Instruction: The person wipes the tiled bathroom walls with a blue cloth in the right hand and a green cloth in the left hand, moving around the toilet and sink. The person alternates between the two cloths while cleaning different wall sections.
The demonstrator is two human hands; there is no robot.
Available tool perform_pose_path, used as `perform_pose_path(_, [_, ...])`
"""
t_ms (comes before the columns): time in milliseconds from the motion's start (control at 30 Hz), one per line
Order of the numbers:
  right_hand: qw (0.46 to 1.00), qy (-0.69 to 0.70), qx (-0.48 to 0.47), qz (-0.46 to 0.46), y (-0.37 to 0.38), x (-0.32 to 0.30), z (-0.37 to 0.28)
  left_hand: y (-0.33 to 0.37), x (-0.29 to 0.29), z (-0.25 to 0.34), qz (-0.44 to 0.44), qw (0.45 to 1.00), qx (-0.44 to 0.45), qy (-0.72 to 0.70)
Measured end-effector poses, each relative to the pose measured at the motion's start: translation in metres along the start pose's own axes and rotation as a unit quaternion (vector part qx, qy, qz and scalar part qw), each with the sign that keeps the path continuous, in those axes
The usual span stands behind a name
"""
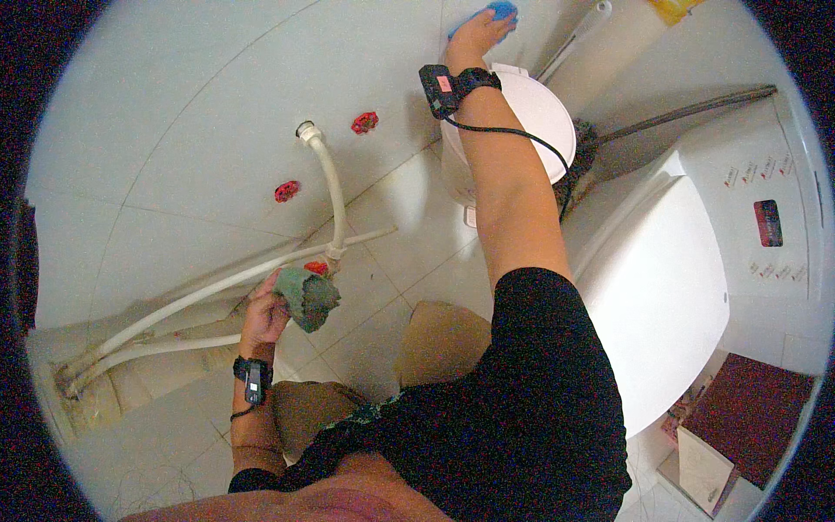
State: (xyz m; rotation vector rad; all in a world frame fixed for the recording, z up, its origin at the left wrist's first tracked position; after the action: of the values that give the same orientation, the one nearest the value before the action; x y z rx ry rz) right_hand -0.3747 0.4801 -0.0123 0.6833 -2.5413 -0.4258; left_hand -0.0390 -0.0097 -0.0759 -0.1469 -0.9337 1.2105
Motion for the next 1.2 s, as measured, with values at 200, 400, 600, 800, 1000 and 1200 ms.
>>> perform_pose_path(200, [0.744, -0.557, 0.166, -0.329, 0.016, -0.004, 0.057, 0.001, -0.001, 0.003, -0.013, 0.999, 0.013, 0.027])
perform_pose_path(400, [0.866, -0.426, -0.125, -0.229, 0.053, 0.015, 0.000, -0.001, 0.003, 0.003, -0.032, 0.998, 0.031, -0.036])
perform_pose_path(600, [0.914, -0.145, -0.362, -0.109, 0.095, 0.028, -0.079, 0.003, -0.003, 0.000, -0.022, 0.998, 0.046, -0.027])
perform_pose_path(800, [0.998, -0.034, -0.025, -0.039, 0.103, 0.000, -0.014, 0.003, -0.015, -0.004, -0.004, 0.998, 0.037, -0.049])
perform_pose_path(1000, [0.701, -0.600, -0.127, -0.363, 0.116, -0.024, 0.052, 0.000, -0.024, -0.004, -0.039, 0.997, 0.041, -0.057])
perform_pose_path(1200, [0.642, -0.631, -0.102, -0.422, 0.119, -0.043, 0.081, -0.002, -0.034, -0.006, -0.010, 0.999, 0.027, -0.046])
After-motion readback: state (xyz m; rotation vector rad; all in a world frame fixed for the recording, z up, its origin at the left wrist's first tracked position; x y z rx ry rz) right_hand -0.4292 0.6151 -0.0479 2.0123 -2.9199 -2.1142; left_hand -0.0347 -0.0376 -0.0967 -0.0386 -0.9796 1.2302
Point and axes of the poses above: each hand's wrist, its own y-axis towards the middle knuckle, its own x-axis out of the palm, z = x × y, the point moved 4 cm from there along y, towards the middle knuckle, and after that the axes turned 6 degrees about -x, right-handed, at the moved point
